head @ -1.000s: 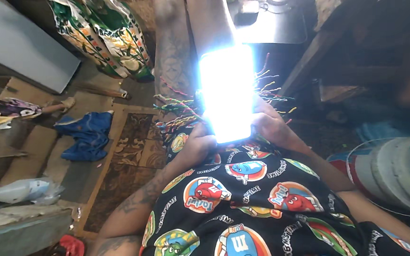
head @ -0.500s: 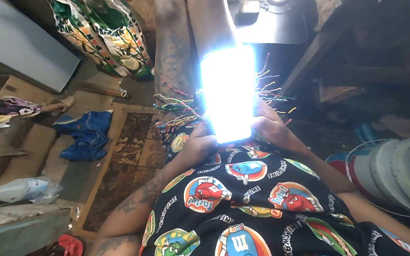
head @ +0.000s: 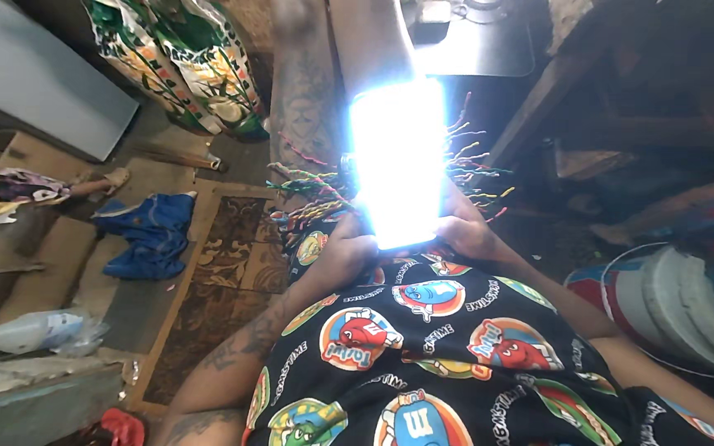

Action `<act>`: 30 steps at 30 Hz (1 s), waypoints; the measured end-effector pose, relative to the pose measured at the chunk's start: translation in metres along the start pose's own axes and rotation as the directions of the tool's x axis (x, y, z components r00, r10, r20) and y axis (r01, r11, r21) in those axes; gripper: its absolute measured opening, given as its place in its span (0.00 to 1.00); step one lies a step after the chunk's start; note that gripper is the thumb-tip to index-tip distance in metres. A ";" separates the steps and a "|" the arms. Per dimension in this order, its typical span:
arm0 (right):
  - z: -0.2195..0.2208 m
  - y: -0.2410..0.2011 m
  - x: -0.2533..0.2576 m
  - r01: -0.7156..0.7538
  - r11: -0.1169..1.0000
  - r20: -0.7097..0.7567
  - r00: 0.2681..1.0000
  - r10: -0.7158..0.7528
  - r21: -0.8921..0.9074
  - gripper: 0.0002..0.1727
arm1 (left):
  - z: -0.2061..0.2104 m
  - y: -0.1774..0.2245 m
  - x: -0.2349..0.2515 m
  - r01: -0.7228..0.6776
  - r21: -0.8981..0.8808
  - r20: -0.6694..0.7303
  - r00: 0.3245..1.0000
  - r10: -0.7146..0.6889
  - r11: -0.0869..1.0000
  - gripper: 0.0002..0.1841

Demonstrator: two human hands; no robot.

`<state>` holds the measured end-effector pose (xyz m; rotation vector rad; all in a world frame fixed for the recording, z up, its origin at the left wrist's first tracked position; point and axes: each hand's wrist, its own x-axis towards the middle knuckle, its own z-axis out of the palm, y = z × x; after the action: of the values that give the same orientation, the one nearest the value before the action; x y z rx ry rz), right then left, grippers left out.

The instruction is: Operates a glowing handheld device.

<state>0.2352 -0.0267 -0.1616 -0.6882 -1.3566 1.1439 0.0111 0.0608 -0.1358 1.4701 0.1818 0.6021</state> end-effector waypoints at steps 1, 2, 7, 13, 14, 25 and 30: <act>-0.002 0.001 0.000 0.006 1.000 0.027 1.000 -0.006 0.006 0.34 | -0.001 -0.001 0.000 -0.004 0.002 0.000 1.000 0.004 1.000 0.10; -0.005 0.003 0.000 0.009 0.998 0.043 0.999 -0.012 0.057 0.32 | -0.002 -0.002 -0.001 -0.001 0.003 0.002 1.000 0.001 1.000 0.10; -0.007 0.009 -0.005 -0.005 0.980 0.014 1.000 0.002 0.198 0.31 | -0.002 0.001 -0.001 0.035 -0.011 -0.001 0.999 -0.035 0.999 0.09; -0.006 0.007 -0.003 -0.005 0.994 0.067 0.998 -0.002 0.107 0.40 | -0.002 0.002 -0.001 0.011 -0.008 0.009 1.000 -0.011 1.000 0.09; -0.004 0.005 -0.001 0.000 0.995 0.071 0.997 -0.007 0.098 0.39 | 0.000 0.009 -0.001 0.030 0.007 0.000 1.000 -0.030 1.000 0.10; -0.005 0.003 0.000 -0.010 1.000 0.088 0.996 0.012 -0.025 0.37 | -0.002 0.004 -0.001 0.035 -0.013 -0.001 0.999 -0.035 0.999 0.09; -0.005 0.004 0.000 -0.039 0.999 0.108 0.993 0.039 -0.004 0.44 | -0.002 0.008 -0.002 0.061 0.003 -0.012 0.998 -0.061 0.998 0.09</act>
<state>0.2387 -0.0243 -0.1654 -0.6647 -1.4412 1.2258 0.0068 0.0615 -0.1289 1.4587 0.2365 0.5616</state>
